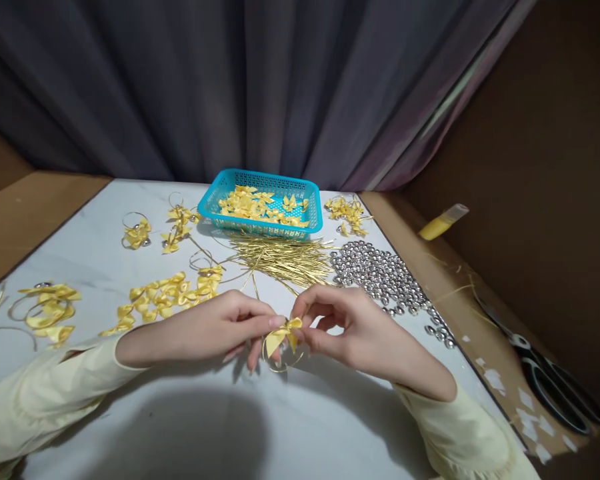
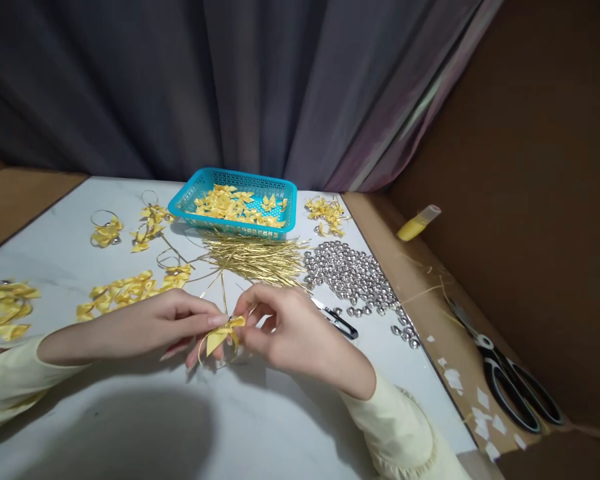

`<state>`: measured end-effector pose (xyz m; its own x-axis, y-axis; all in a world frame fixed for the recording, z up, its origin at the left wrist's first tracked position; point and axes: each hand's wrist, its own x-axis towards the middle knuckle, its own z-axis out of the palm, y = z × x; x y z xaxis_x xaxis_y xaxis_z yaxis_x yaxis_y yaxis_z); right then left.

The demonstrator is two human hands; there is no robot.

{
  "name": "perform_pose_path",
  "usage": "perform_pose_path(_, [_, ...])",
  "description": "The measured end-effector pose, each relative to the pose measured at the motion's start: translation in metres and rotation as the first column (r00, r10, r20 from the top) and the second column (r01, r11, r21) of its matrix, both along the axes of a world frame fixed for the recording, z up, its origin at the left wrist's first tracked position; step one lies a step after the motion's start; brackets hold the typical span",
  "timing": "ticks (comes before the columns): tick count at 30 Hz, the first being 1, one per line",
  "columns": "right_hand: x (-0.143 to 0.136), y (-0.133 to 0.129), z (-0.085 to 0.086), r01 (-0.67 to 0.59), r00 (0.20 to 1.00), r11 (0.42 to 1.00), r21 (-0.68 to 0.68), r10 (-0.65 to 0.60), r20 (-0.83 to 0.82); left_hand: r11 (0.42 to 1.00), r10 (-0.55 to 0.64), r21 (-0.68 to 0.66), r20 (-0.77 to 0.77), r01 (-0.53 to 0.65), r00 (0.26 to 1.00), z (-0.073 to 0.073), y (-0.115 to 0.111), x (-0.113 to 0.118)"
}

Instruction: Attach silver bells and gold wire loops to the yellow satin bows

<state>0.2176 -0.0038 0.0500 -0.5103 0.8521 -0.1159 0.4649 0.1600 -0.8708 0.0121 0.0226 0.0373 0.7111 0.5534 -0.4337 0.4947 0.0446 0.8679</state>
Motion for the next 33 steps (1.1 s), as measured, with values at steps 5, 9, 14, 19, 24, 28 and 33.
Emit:
perform_pose_path(5, [0.0, -0.003, -0.016, 0.05, 0.997, 0.995, 0.086, -0.044, -0.069, 1.0, 0.015, -0.02, 0.043, -0.014, 0.999, -0.011, 0.001, -0.001])
perform_pose_path(9, [0.001, -0.006, -0.026, 0.049, 0.985, 0.963, 0.265, -0.002, -0.173, 1.0, 0.01, -0.006, 0.036, -0.009, 0.999, -0.013, 0.002, -0.001])
perform_pose_path(14, [0.003, -0.005, -0.029, -0.012, 0.982, 0.951, 0.309, 0.07, -0.177, 0.999, 0.015, -0.042, 0.009, -0.014, 1.0, -0.011, 0.003, 0.001])
perform_pose_path(19, [0.003, -0.003, -0.029, -0.05, 0.982, 0.944, 0.327, 0.107, -0.159, 0.998, 0.005, -0.058, 0.015, -0.004, 1.0, -0.011, 0.003, 0.001])
perform_pose_path(24, [0.003, -0.002, -0.031, -0.04, 0.981, 0.951, 0.306, 0.096, -0.17, 0.993, -0.004, -0.116, 0.037, 0.009, 0.999, -0.011, 0.004, 0.0])
perform_pose_path(28, [0.003, -0.002, -0.031, -0.03, 0.979, 0.954, 0.299, 0.088, -0.185, 0.987, -0.004, -0.157, 0.068, 0.015, 0.998, -0.009, 0.005, 0.0])
perform_pose_path(33, [0.002, -0.001, -0.031, -0.021, 0.977, 0.955, 0.296, 0.083, -0.198, 0.987, -0.03, -0.154, 0.054, 0.038, 0.998, -0.006, 0.007, -0.002])
